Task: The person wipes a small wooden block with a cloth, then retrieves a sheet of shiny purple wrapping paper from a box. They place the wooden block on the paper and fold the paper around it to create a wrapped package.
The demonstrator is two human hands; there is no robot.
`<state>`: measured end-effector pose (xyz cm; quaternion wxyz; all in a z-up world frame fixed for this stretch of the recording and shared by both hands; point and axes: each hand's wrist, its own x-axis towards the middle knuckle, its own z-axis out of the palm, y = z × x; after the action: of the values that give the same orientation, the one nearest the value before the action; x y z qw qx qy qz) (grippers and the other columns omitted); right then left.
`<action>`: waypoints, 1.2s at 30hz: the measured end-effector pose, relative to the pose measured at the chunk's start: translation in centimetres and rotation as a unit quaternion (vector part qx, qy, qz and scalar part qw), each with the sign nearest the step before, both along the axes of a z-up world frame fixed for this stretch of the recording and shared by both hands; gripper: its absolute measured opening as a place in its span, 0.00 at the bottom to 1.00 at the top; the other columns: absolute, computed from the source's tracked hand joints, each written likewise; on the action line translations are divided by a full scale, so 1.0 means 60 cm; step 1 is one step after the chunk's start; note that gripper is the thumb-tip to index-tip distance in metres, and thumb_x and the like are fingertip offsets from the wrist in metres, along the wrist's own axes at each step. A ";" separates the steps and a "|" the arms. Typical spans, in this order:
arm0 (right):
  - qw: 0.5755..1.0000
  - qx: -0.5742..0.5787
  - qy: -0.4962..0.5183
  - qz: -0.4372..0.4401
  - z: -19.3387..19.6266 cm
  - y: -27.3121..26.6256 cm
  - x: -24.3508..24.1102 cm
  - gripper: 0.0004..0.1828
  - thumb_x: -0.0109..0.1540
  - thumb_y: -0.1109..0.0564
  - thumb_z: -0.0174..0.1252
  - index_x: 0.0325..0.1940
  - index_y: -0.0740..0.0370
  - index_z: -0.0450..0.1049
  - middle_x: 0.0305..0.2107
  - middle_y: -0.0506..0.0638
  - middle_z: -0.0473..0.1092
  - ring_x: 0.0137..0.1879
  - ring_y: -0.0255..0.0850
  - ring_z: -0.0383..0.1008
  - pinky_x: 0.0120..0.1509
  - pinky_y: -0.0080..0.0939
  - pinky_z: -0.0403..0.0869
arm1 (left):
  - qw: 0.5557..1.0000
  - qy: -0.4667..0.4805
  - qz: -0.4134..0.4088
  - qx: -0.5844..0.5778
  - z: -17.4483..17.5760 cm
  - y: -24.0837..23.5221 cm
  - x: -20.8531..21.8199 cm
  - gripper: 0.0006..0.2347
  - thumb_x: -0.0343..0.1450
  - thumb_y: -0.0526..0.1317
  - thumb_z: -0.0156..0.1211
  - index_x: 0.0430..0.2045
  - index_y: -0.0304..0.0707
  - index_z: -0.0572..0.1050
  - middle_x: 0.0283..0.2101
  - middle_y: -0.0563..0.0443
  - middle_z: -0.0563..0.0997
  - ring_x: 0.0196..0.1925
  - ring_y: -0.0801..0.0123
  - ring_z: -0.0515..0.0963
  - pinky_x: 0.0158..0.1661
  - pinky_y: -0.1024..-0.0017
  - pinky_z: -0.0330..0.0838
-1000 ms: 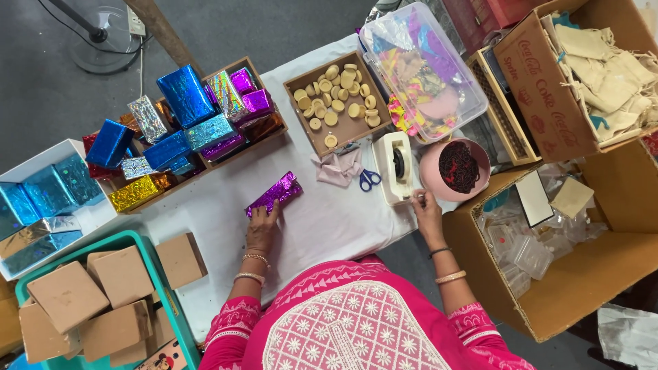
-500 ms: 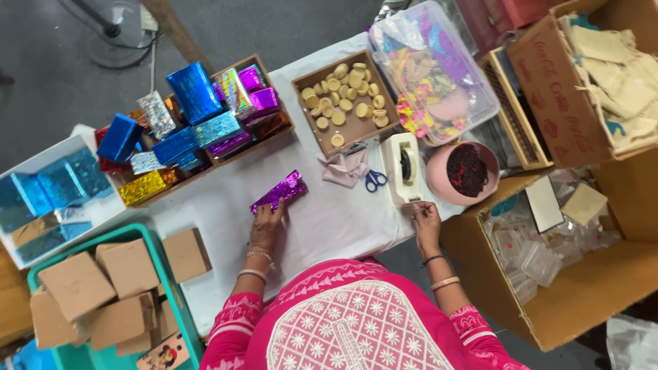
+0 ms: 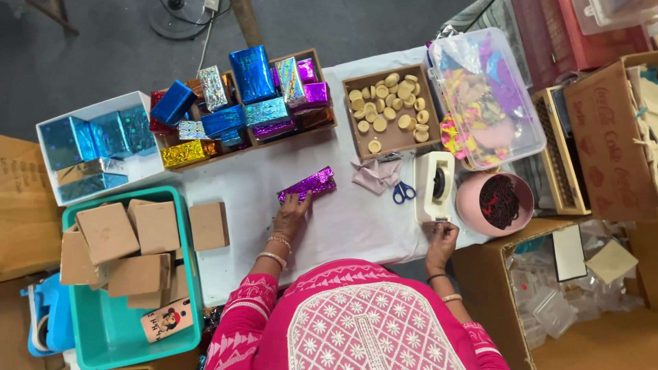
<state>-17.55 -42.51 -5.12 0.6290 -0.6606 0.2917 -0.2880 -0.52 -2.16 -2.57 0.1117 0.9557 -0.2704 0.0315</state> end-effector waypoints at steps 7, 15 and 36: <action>0.994 -0.098 0.041 0.005 0.005 -0.002 -0.001 0.06 0.74 0.60 0.51 0.49 0.64 0.62 0.36 0.46 0.67 0.43 0.32 0.68 0.53 0.33 0.70 | 1.000 -0.022 -0.001 -0.002 -0.006 -0.003 -0.001 0.26 0.65 0.26 0.53 0.62 0.42 0.73 0.42 0.37 0.77 0.47 0.50 0.77 0.44 0.63 0.80; 0.967 -0.217 0.130 0.034 -0.031 -0.002 -0.027 0.06 0.71 0.59 0.55 0.47 0.65 0.67 0.39 0.53 0.70 0.44 0.39 0.70 0.53 0.38 0.70 | 0.999 -0.041 -0.004 0.002 -0.003 -0.006 0.000 0.26 0.65 0.24 0.53 0.61 0.40 0.73 0.41 0.36 0.78 0.46 0.50 0.78 0.44 0.65 0.80; 0.851 -0.224 0.093 0.465 0.078 0.326 0.345 0.10 0.67 0.56 0.56 0.44 0.67 0.68 0.33 0.60 0.74 0.38 0.54 0.75 0.43 0.49 0.73 | 0.998 -0.046 -0.010 0.027 0.011 -0.010 -0.001 0.23 0.68 0.27 0.53 0.60 0.36 0.73 0.38 0.40 0.77 0.43 0.56 0.77 0.40 0.69 0.80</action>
<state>3.17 -22.96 -0.42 0.4941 -0.8659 -0.0650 0.0435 -0.60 -2.78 -1.92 0.0734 0.9530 -0.2861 0.0674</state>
